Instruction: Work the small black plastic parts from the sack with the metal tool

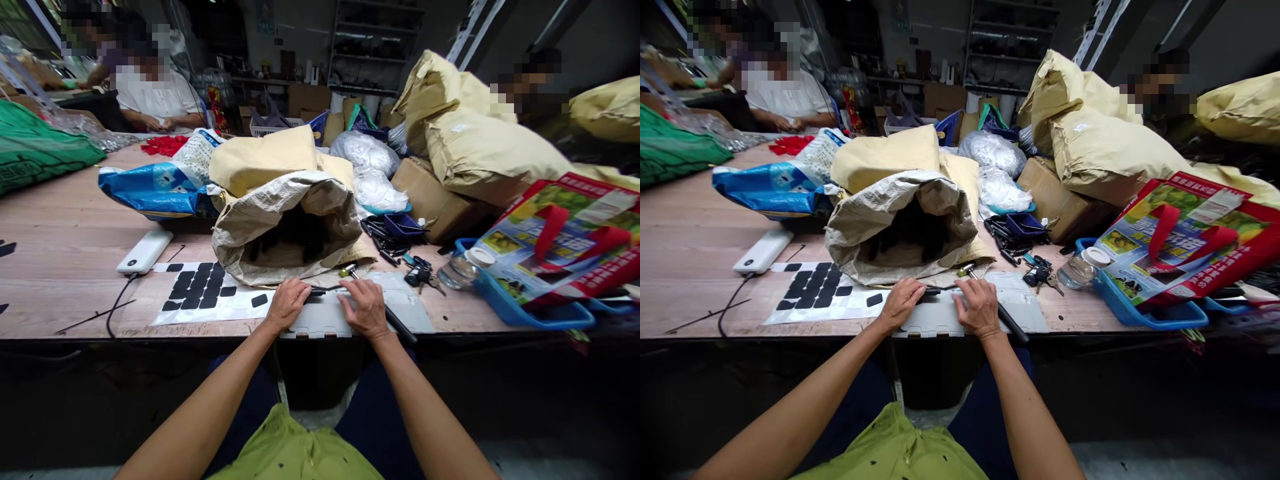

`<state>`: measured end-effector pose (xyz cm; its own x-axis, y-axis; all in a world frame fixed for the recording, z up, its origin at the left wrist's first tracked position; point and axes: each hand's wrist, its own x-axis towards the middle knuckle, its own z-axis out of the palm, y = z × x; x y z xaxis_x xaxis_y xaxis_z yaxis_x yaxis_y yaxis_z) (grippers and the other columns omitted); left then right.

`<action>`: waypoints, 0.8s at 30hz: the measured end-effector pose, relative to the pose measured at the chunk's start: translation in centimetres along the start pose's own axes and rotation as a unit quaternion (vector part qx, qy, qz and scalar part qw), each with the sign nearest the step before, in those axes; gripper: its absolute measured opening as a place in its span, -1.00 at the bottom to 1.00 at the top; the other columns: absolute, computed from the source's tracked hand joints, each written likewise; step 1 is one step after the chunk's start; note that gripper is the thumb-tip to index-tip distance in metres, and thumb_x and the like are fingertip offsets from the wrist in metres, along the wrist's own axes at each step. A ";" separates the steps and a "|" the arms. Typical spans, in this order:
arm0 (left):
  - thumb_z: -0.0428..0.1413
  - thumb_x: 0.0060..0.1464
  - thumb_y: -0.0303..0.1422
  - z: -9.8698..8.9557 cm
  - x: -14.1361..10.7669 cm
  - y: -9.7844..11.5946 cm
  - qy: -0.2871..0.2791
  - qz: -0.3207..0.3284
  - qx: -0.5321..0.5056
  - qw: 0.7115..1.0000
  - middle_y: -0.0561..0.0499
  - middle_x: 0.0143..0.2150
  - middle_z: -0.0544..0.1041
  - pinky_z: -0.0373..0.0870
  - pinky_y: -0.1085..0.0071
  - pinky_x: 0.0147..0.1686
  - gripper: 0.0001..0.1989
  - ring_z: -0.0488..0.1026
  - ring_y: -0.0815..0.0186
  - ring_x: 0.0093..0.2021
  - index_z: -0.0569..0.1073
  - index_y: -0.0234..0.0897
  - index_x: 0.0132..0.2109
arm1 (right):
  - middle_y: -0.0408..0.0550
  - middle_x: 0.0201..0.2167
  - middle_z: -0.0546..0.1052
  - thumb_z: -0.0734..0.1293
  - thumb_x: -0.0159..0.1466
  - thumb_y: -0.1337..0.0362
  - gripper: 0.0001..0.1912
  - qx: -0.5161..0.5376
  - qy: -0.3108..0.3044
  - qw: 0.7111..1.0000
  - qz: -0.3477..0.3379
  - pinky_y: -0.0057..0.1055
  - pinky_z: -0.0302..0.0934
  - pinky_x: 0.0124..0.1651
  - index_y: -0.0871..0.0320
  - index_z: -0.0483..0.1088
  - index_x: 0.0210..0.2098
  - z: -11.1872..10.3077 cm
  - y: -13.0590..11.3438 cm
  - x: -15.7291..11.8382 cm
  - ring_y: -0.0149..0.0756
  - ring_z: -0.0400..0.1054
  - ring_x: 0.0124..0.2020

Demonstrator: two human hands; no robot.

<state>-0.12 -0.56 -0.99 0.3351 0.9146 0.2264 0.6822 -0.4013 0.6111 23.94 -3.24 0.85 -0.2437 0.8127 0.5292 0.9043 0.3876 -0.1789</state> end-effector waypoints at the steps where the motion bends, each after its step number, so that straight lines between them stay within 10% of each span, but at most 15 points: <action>1: -0.10 0.42 -0.22 0.0 0.0 0.0 -0.001 0.002 0.000 1.000 -0.01 -0.17 0.50 0.27 0.23 -0.04 -0.66 0.35 0.19 -0.13 0.56 -0.19 -0.11 | -0.01 -0.20 0.51 0.35 0.33 0.11 -0.65 0.028 -0.023 0.999 -0.028 -0.23 0.04 -0.03 0.09 0.46 0.06 -0.1 -0.5 0.1 -0.15 0.28 -0.12; 24: -0.07 0.42 -0.22 -0.1 0.0 -0.1 -0.034 0.027 0.025 0.999 0.01 -0.12 0.53 0.21 0.25 -0.07 -0.68 0.36 0.20 -0.10 0.57 -0.14 -0.08 | -0.07 -0.32 0.47 0.37 0.36 0.15 -0.84 0.180 -0.113 0.975 -0.060 -0.31 0.10 -0.11 0.12 0.42 -0.23 2.8 -2.0 1.3 -0.24 0.25 -0.24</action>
<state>-0.24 -0.51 -0.93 0.4138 0.8871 0.2048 0.6934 -0.4528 0.5605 20.86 -1.77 -0.42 -0.4476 0.8115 0.3757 0.6932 0.5802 -0.4276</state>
